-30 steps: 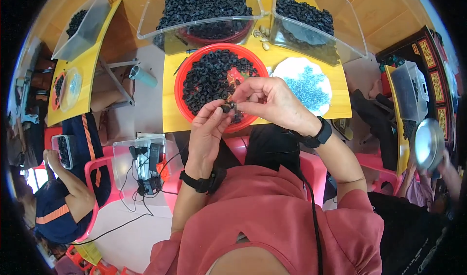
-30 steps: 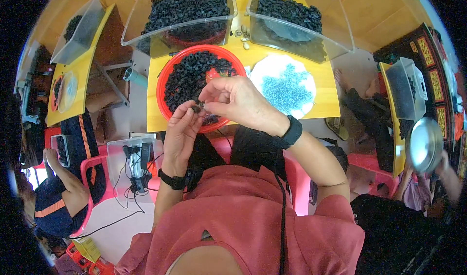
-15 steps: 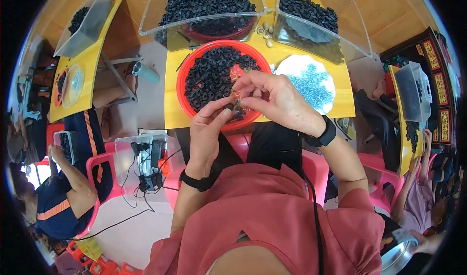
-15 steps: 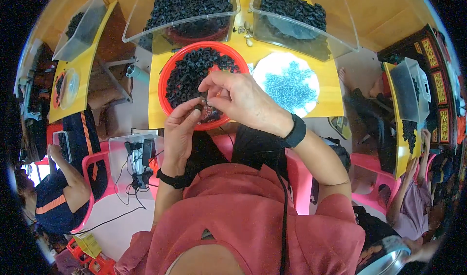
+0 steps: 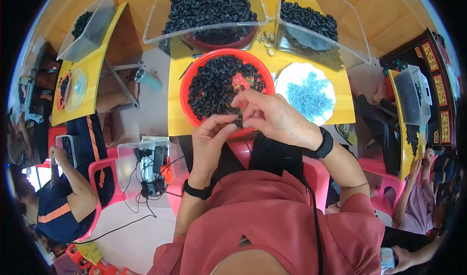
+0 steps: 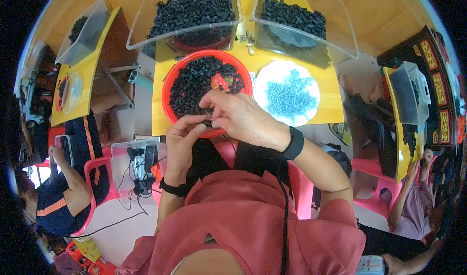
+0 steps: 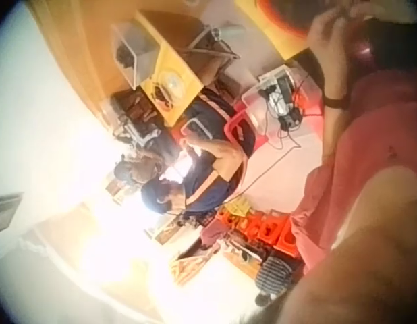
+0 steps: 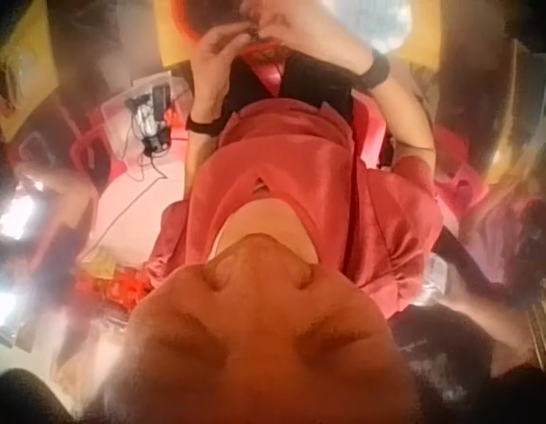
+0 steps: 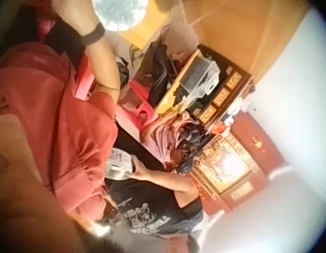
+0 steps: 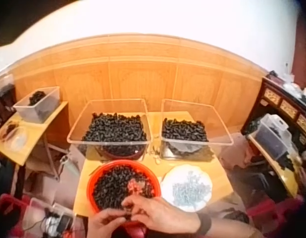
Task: The person sorts small black plastic components by hand at a workstation, inspecting them one by one.
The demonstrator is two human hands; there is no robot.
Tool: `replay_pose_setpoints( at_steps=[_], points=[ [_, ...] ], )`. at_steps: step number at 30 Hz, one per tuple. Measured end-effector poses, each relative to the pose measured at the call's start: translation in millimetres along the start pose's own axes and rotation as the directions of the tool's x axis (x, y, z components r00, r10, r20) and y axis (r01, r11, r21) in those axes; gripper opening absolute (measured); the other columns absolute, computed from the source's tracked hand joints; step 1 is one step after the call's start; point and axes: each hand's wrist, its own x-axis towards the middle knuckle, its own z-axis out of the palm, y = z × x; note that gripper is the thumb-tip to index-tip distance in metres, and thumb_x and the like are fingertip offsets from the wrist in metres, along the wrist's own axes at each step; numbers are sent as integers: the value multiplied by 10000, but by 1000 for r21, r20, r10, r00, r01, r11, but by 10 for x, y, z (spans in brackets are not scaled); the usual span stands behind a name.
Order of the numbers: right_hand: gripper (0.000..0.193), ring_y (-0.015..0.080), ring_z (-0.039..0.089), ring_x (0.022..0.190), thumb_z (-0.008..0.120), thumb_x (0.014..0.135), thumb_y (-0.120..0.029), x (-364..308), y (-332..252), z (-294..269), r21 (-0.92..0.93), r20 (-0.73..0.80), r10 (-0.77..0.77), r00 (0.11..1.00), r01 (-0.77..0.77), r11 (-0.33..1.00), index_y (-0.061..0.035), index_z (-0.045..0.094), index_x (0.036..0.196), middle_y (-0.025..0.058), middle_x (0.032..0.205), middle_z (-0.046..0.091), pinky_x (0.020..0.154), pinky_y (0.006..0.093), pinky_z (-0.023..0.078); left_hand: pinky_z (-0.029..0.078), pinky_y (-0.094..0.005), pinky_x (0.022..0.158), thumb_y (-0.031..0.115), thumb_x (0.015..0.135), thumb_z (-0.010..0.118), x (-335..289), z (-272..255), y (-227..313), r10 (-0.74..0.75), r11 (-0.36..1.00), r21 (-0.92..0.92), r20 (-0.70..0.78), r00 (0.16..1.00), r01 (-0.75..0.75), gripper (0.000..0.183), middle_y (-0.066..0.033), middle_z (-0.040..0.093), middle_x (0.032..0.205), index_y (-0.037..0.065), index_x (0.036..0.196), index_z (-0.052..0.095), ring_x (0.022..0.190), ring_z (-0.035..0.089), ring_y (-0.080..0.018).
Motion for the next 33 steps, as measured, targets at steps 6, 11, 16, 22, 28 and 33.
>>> replay_pose_setpoints(
  at_steps=[6,11,16,22,28,33],
  points=[
    [367,48,583,676,639,782,29,-49,72,12,248,65,90,994,-104,963,-34,507,1117,6,702,626,649,221,432,498,-241,806,-45,828,614,-57,2,-1,-26,1000,-15,28,999,26,188,-64,651,969,-7,1011,640,859,622,-114],
    [388,44,573,664,698,770,-27,-106,158,103,225,17,136,991,-136,965,-44,517,1114,-10,678,616,602,218,419,509,-254,787,-31,841,602,-67,-23,-26,-75,994,-71,40,996,78,182,-75,656,937,-16,1021,630,831,631,-125],
    [352,35,561,666,726,761,-68,-124,183,91,228,56,188,980,-196,954,-46,548,1064,-9,719,619,579,197,407,519,-259,762,-6,842,607,-23,-144,-87,-247,953,-118,222,943,278,178,-79,658,910,-9,1019,628,814,638,-141],
    [241,36,569,701,706,791,-84,-57,266,27,280,143,205,968,-238,930,-30,591,996,4,776,633,602,192,428,519,-253,746,10,844,615,17,-161,-172,-225,920,-248,300,927,304,164,-76,656,897,-3,1007,625,792,636,-134],
    [176,235,655,688,661,799,-225,414,406,-213,-398,-197,245,949,-306,865,-51,682,820,137,719,658,637,351,503,504,-246,756,19,881,577,67,-81,-202,-248,840,-470,112,962,271,164,-53,632,923,16,1043,603,792,610,-129],
    [173,337,643,748,663,771,-224,709,776,19,-632,-207,213,955,-297,716,-73,693,850,176,762,653,656,427,498,506,-247,756,16,886,568,81,-62,-246,-257,829,-493,83,963,263,165,-55,619,924,14,1048,595,796,612,-134]
  ],
)
